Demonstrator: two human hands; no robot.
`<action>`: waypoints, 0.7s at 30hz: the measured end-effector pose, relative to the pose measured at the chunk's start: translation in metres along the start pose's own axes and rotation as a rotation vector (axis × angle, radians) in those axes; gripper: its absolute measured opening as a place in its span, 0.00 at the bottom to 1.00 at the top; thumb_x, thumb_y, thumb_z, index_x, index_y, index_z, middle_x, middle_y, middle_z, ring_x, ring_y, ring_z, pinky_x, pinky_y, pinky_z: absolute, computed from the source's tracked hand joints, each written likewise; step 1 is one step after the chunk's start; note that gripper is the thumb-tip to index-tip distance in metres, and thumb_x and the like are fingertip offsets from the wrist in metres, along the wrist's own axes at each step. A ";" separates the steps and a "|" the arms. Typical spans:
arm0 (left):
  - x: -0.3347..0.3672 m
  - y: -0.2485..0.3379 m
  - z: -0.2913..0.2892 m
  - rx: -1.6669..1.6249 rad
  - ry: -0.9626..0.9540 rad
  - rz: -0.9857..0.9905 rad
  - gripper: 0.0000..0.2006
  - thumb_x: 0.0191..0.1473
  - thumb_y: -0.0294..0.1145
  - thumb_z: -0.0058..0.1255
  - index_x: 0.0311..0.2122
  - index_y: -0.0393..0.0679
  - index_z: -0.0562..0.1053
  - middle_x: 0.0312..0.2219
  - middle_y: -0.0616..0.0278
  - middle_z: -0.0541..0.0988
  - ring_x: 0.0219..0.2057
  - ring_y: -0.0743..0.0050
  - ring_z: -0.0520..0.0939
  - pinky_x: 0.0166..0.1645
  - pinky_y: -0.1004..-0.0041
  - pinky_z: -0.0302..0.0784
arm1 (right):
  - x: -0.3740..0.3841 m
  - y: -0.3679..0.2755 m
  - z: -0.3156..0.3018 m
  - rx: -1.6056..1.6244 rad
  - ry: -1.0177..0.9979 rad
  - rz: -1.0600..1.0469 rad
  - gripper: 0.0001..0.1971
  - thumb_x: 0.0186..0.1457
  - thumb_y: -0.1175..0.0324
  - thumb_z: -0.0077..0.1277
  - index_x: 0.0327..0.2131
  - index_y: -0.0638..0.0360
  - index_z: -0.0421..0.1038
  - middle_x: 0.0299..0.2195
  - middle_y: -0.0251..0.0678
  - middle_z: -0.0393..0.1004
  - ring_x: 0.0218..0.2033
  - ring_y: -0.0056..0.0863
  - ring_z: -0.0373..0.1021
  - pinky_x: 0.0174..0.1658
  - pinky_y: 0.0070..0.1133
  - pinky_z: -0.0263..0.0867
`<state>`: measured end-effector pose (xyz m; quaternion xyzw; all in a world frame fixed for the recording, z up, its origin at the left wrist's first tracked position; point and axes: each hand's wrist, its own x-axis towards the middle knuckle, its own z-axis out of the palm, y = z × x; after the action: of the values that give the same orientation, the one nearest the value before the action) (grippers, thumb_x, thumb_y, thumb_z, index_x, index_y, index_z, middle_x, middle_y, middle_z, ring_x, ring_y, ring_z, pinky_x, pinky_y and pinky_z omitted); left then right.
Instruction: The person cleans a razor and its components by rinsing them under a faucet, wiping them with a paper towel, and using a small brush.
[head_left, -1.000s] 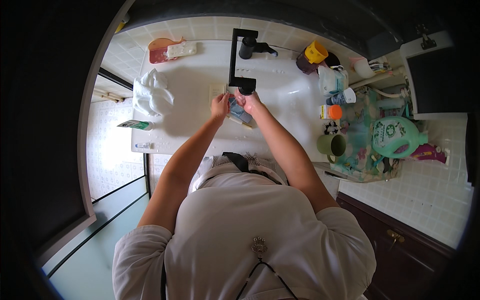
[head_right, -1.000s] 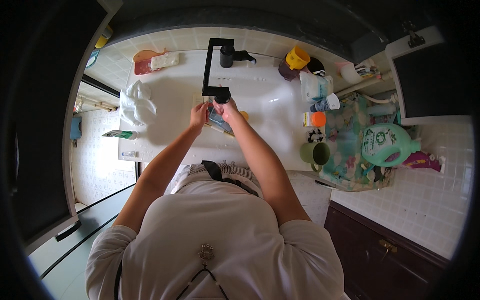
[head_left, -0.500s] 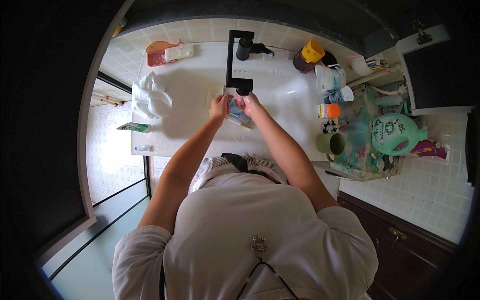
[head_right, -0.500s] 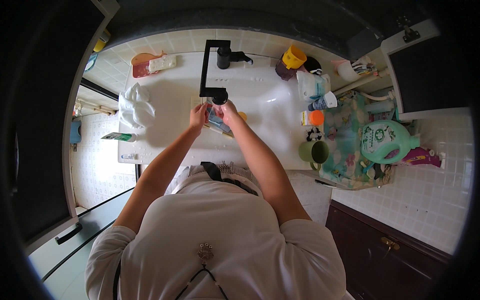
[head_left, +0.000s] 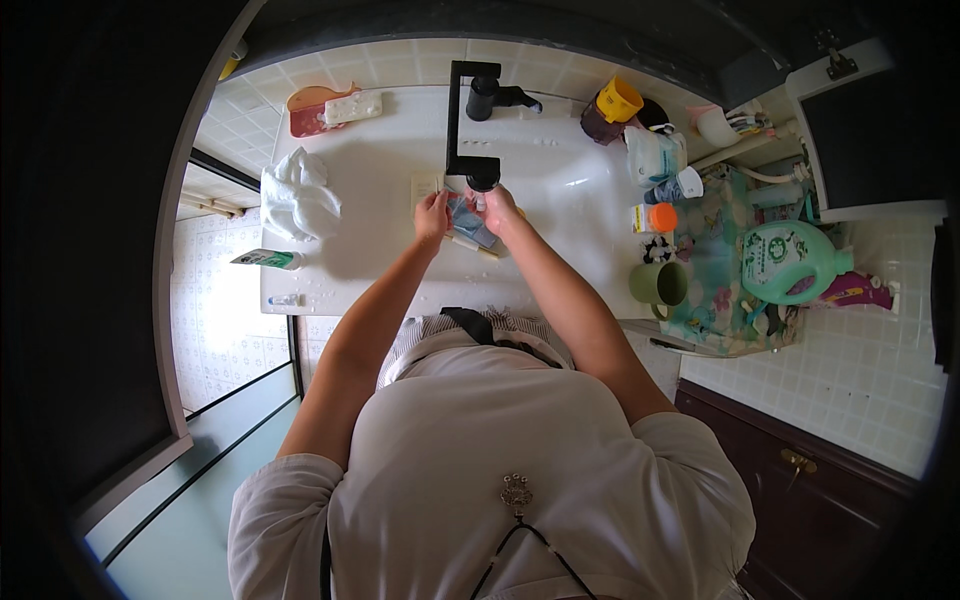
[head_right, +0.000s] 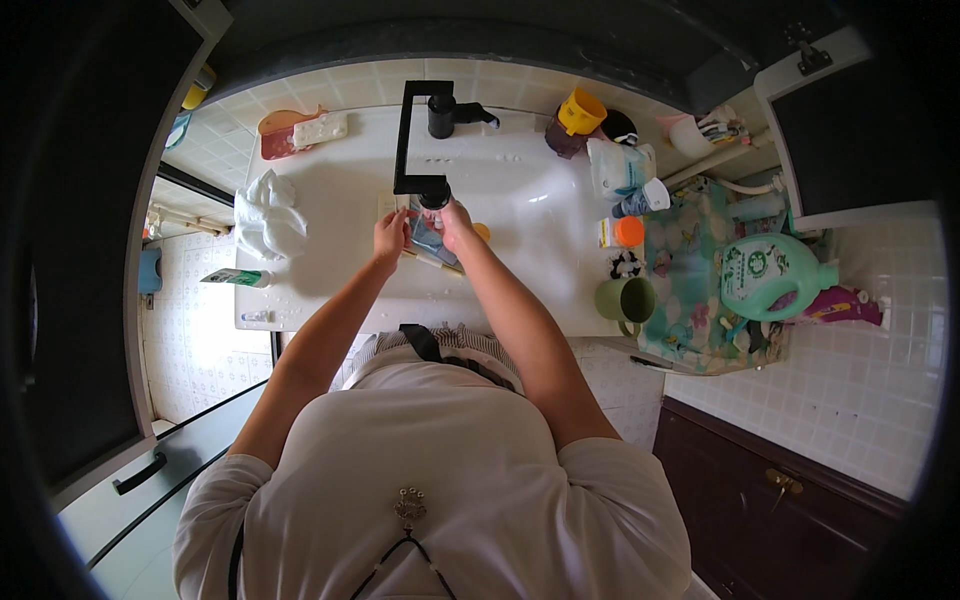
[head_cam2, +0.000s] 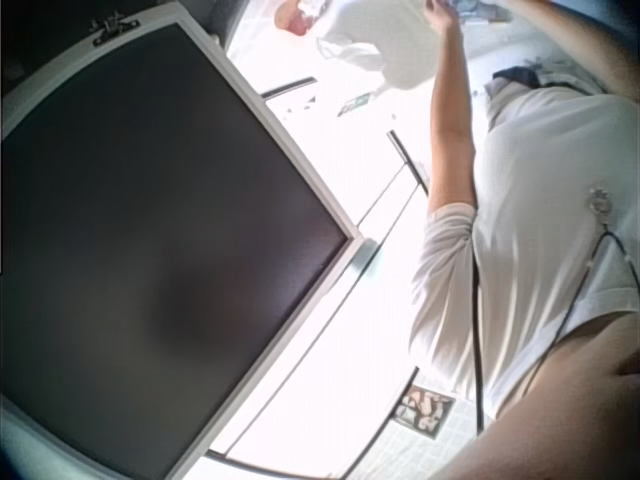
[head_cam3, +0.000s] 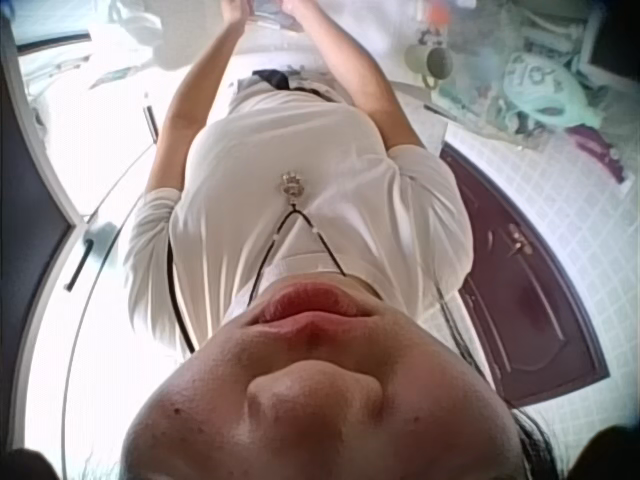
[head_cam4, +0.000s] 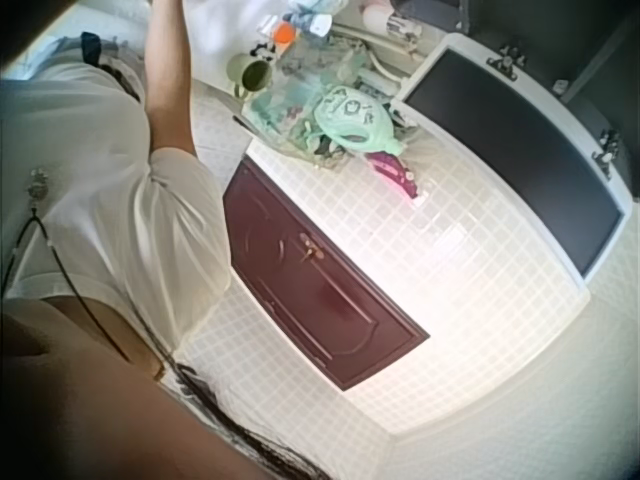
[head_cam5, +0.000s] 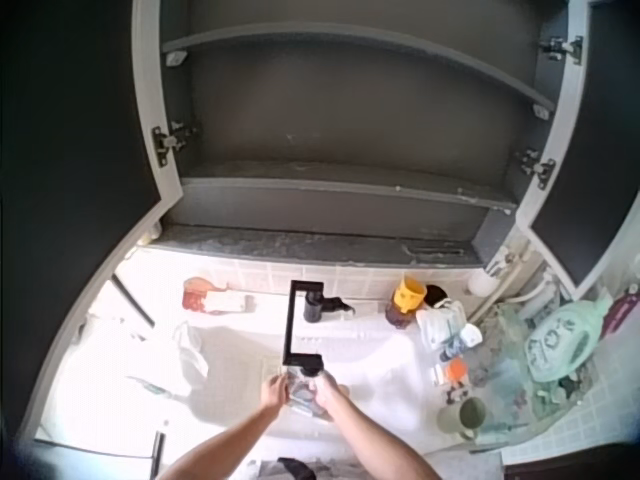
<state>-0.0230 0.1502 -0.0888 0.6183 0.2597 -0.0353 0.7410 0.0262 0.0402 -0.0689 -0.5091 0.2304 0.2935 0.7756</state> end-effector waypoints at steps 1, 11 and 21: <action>0.000 -0.001 -0.002 0.005 0.017 0.007 0.14 0.54 0.39 0.38 0.29 0.39 0.72 0.09 0.71 0.61 0.10 0.86 0.60 0.14 0.82 0.55 | -0.006 -0.002 0.009 0.096 0.063 0.001 0.13 0.47 0.62 0.44 0.14 0.50 0.59 0.10 0.23 0.55 0.10 0.14 0.50 0.13 0.12 0.43; -0.003 0.005 0.005 0.010 -0.005 0.006 0.14 0.54 0.39 0.38 0.28 0.39 0.72 0.09 0.71 0.61 0.09 0.85 0.60 0.14 0.82 0.56 | 0.016 0.003 -0.035 -0.076 -0.466 0.001 0.15 0.48 0.60 0.40 0.12 0.51 0.55 0.11 0.27 0.58 0.09 0.17 0.50 0.11 0.15 0.42; -0.012 0.008 0.002 -0.013 -0.039 0.026 0.14 0.54 0.38 0.38 0.29 0.39 0.72 0.10 0.70 0.62 0.10 0.84 0.61 0.15 0.81 0.57 | 0.005 0.005 -0.034 -0.011 -0.378 0.101 0.12 0.50 0.61 0.40 0.17 0.50 0.60 0.17 0.26 0.61 0.18 0.18 0.59 0.22 0.16 0.56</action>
<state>-0.0300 0.1465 -0.0766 0.6160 0.2372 -0.0362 0.7503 0.0244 0.0116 -0.0878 -0.4367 0.1042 0.4238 0.7866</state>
